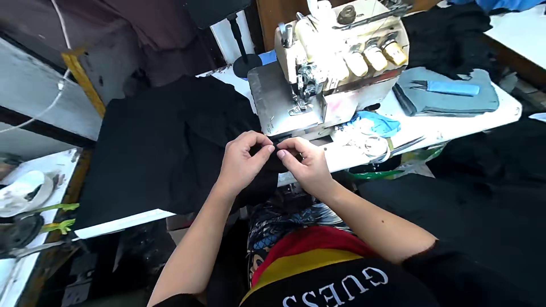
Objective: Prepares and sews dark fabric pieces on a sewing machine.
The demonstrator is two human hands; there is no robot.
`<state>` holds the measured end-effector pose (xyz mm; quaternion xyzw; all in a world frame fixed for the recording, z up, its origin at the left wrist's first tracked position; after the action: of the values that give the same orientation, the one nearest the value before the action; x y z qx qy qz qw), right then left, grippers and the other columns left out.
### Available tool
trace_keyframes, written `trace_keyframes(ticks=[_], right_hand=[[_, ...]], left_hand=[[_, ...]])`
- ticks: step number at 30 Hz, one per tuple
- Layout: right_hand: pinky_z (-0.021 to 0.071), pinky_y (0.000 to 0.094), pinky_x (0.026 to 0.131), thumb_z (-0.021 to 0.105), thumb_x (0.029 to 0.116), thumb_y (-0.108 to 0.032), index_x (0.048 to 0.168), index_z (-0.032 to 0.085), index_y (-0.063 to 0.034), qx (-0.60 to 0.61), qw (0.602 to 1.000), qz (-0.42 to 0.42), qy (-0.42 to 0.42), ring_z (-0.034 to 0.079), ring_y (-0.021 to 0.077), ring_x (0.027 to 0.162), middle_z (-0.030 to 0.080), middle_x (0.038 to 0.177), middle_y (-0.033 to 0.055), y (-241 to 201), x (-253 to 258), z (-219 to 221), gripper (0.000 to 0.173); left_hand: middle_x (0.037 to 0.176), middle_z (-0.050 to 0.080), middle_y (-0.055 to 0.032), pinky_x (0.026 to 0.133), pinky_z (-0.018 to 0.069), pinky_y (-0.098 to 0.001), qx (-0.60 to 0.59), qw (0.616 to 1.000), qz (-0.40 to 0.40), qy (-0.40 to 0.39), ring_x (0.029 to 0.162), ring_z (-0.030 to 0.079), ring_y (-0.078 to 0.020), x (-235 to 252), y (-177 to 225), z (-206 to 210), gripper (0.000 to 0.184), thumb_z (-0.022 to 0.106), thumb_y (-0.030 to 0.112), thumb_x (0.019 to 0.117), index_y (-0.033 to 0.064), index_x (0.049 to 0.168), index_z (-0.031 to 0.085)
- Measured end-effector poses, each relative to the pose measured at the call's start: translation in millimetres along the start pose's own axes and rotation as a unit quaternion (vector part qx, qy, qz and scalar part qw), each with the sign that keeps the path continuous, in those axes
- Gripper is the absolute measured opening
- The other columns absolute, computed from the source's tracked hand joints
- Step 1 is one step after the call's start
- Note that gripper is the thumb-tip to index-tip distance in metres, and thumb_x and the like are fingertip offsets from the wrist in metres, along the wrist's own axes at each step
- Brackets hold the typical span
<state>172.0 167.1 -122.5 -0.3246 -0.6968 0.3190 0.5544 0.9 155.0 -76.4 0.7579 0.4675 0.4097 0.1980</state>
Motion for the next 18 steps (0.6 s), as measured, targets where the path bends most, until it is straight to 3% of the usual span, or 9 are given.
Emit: trace_keyframes(ticks=[3,7,10,11,14,17,18], right_hand=[[0.0514,0.0131,0.064,0.059,0.0972,-0.006,0.101,0.066,0.0022,0.063,0.997,0.052,0.003,0.060,-0.0011,0.068,0.065,0.082,0.0040,-7,0,5,0.011],[0.0452,0.0128,0.055,0.057,0.0970,-0.003,0.096,0.063,-0.0037,0.164,0.978,0.126,-0.011,0.052,-0.0030,0.058,0.058,0.072,-0.0037,-6,3,10,0.005],[0.0425,0.0150,0.053,0.051,0.0969,-0.004,0.094,0.059,-0.0093,0.241,0.958,0.148,-0.042,0.048,-0.0016,0.056,0.054,0.070,-0.0063,-3,16,13,0.010],[0.0413,0.0146,0.052,0.051,0.0966,-0.005,0.093,0.059,-0.0106,0.254,0.956,0.140,-0.045,0.048,-0.0020,0.055,0.055,0.071,-0.0066,-3,22,14,0.010],[0.0423,0.0140,0.057,0.049,0.0967,-0.005,0.091,0.057,-0.0112,0.266,0.956,0.112,-0.047,0.050,-0.0022,0.063,0.055,0.079,-0.0057,-10,44,11,0.012],[0.0434,0.0138,0.055,0.051,0.0974,-0.005,0.092,0.058,-0.0089,0.252,0.960,0.108,-0.050,0.051,-0.0020,0.059,0.055,0.072,-0.0052,-11,58,-2,0.010],[0.0442,0.0143,0.057,0.050,0.0974,-0.004,0.092,0.057,-0.0089,0.251,0.960,0.105,-0.062,0.052,-0.0020,0.061,0.055,0.073,-0.0057,-9,60,-6,0.010]], left_hand=[[0.095,0.067,-0.0032,0.085,0.0514,-0.0186,0.000,1.000,0.010,0.008,0.093,0.063,-0.0045,-4,2,1,0.007,0.064,0.005,0.0934,0.0022,0.093,0.070],[0.094,0.069,-0.0027,0.085,0.0516,-0.0170,-0.007,1.000,0.016,-0.001,0.092,0.064,-0.0026,1,-4,-7,0.008,0.066,0.006,0.0921,0.0012,0.091,0.073],[0.105,0.073,-0.0067,0.095,0.0530,-0.0230,-0.025,0.999,0.007,-0.030,0.102,0.067,-0.0035,28,-15,-25,0.021,0.056,0.009,0.0990,-0.0038,0.101,0.073],[0.107,0.073,-0.0044,0.096,0.0526,-0.0230,-0.037,0.998,-0.013,-0.054,0.102,0.066,-0.0018,40,-17,-29,0.024,0.052,0.009,0.1005,-0.0026,0.106,0.072],[0.092,0.070,0.0106,0.078,0.0525,-0.0143,-0.141,0.971,-0.096,-0.168,0.084,0.063,0.0069,70,-23,-30,0.027,0.044,0.003,0.1000,0.0090,0.099,0.071],[0.073,0.070,0.0103,0.056,0.0499,-0.0143,-0.267,0.900,-0.175,-0.296,0.062,0.061,0.0047,87,-34,-30,0.031,0.045,0.004,0.0910,0.0181,0.085,0.072],[0.070,0.070,0.0098,0.052,0.0475,-0.0142,-0.298,0.875,-0.188,-0.333,0.058,0.059,0.0046,89,-39,-29,0.029,0.048,0.005,0.0875,0.0199,0.082,0.072]])
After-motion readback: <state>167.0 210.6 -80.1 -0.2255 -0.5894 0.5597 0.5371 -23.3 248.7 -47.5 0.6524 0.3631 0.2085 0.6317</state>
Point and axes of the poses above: each hand's wrist, its own x-axis towards the middle knuckle, its own z-axis out of the palm, y = z × x, the point moved 1 cm from there along x, towards the middle knuckle
